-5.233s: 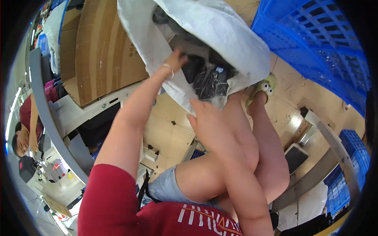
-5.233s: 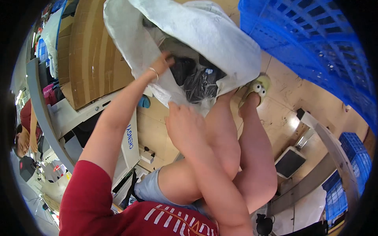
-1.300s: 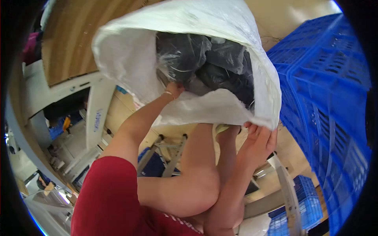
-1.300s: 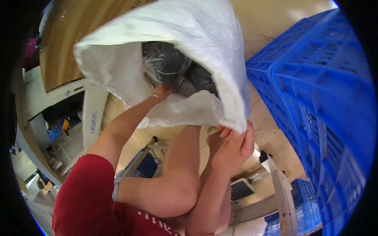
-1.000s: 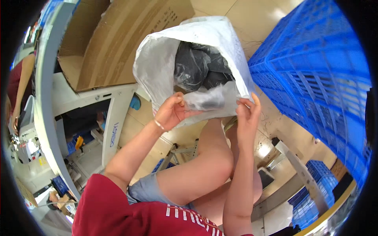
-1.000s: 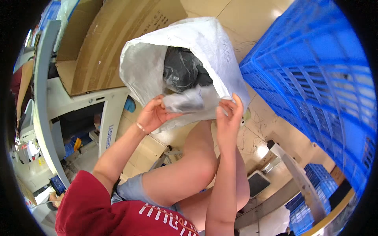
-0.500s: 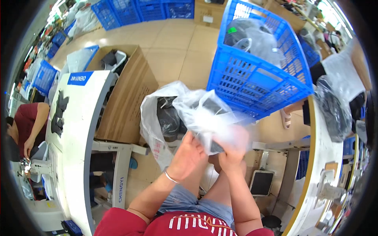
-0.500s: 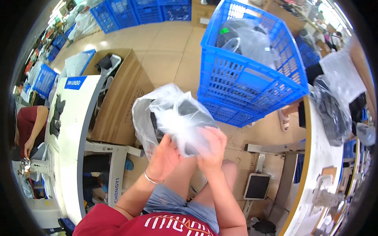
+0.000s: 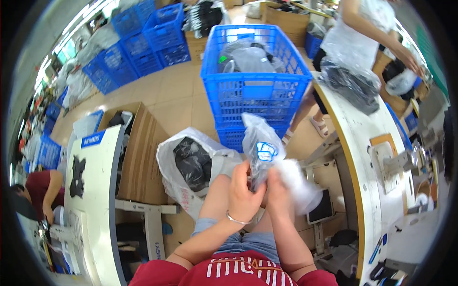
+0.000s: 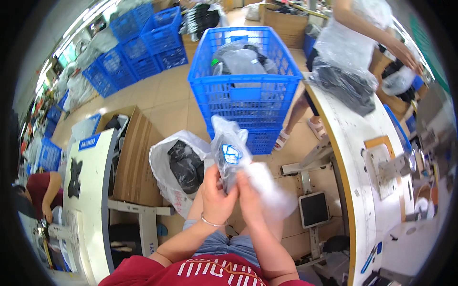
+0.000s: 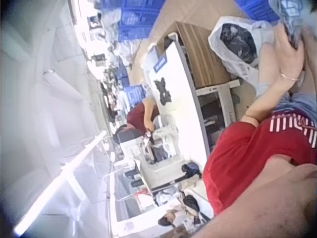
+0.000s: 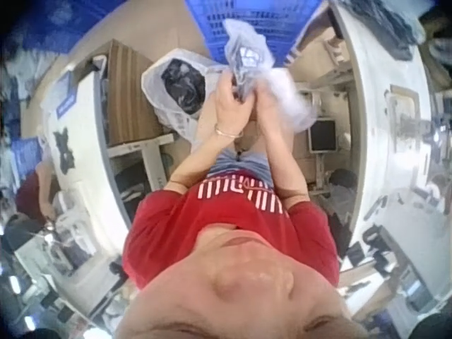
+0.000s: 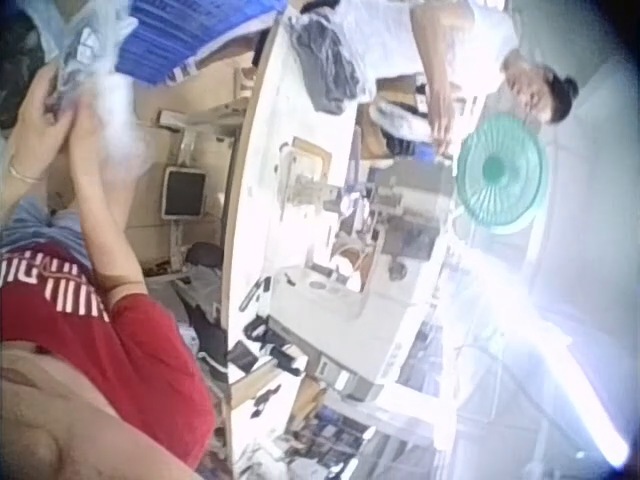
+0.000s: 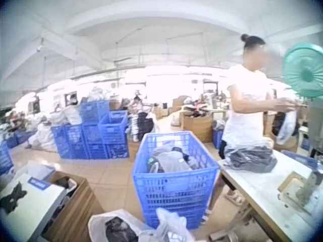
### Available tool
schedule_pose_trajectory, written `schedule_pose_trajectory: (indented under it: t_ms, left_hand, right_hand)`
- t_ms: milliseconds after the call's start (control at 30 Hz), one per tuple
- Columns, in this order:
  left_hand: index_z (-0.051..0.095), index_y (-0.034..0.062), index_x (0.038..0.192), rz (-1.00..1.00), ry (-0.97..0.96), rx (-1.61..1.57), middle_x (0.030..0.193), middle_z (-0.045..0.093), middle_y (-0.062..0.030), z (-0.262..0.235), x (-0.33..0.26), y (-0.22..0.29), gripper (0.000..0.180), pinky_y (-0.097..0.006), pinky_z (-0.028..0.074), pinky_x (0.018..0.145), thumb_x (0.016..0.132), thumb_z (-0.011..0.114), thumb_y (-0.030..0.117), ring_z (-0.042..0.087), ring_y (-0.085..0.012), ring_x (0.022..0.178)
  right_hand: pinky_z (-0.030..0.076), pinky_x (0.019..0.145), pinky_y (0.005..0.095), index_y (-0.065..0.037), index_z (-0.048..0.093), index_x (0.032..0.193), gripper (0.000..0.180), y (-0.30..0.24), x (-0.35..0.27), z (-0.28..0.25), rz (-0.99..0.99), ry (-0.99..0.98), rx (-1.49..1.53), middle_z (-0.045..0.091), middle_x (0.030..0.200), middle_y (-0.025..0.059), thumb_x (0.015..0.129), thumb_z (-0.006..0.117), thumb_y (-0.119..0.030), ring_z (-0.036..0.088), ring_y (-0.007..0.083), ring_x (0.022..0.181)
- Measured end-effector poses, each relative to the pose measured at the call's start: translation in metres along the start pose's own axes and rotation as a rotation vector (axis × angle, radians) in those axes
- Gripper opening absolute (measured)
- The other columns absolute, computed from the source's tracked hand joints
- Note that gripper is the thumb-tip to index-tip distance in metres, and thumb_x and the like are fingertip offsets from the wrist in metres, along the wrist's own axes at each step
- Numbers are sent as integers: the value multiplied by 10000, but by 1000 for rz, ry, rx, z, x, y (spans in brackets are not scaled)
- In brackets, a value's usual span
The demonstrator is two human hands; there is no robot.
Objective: Sorting, inspecting, and trimming shoe uppers taken from a large sack and workstations.
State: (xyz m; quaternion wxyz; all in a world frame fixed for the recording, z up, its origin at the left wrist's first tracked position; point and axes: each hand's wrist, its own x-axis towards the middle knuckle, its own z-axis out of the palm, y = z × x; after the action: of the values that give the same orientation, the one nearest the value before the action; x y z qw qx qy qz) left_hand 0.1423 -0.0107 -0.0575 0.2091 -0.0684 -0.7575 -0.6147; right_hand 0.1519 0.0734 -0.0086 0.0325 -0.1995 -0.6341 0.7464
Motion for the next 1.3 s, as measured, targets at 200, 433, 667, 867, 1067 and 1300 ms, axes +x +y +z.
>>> schedule_pose_trajectory:
  t_ms: [200, 433, 667, 867, 1067, 1300]
  left_hand:
    - [287, -17, 1341, -125, -178, -184, 1236, 494, -172, 8, -18, 20, 705, -338, 504, 907, 770, 695, -79, 562, -247, 1124]
    - [272, -6, 1354, -148, -198, -197, 1268, 466, -174, 11, -25, 33, 731, -353, 479, 949, 764, 694, -89, 517, -244, 1170]
    - [274, -5, 1355, -138, -177, -207, 1275, 454, -172, 6, -24, 37, 735, -360, 470, 960, 760, 696, -89, 506, -252, 1180]
    - [284, -10, 1348, -130, -176, -230, 1274, 451, -172, 5, -25, 38, 728, -361, 474, 960, 756, 701, -84, 506, -251, 1179]
    - [282, -14, 1347, -122, -137, -154, 1252, 467, -177, -1, -26, 25, 730, -353, 507, 903, 760, 715, -50, 530, -253, 1151]
    - [347, 7, 1326, -202, -83, -76, 1201, 524, -156, -11, -23, -7, 693, -329, 528, 775, 765, 752, 43, 591, -237, 1042]
  right_hand:
    - [459, 791, 245, -20, 610, 1114, 221, 19, 12, -25, -230, -45, 606, 634, 1034, 25, 966, 571, -179, 568, 72, 927]
    - [459, 809, 257, -15, 605, 1121, 229, 13, 2, -34, -260, -65, 664, 635, 1047, 29, 965, 573, -181, 575, 81, 941]
    - [451, 818, 256, -17, 604, 1112, 219, 8, -1, -29, -296, -89, 642, 635, 1042, 30, 966, 569, -176, 573, 83, 941]
    - [448, 814, 256, -22, 605, 1097, 203, 9, -2, -29, -296, -77, 645, 634, 1032, 28, 963, 573, -171, 571, 81, 931]
    - [459, 813, 267, -25, 593, 1107, 210, 14, 2, -19, -268, -100, 623, 629, 1037, 30, 961, 573, -174, 576, 88, 925]
    - [482, 841, 327, -6, 571, 1135, 301, 41, 28, -3, -35, -220, 524, 635, 1041, 68, 965, 548, -254, 599, 159, 961]
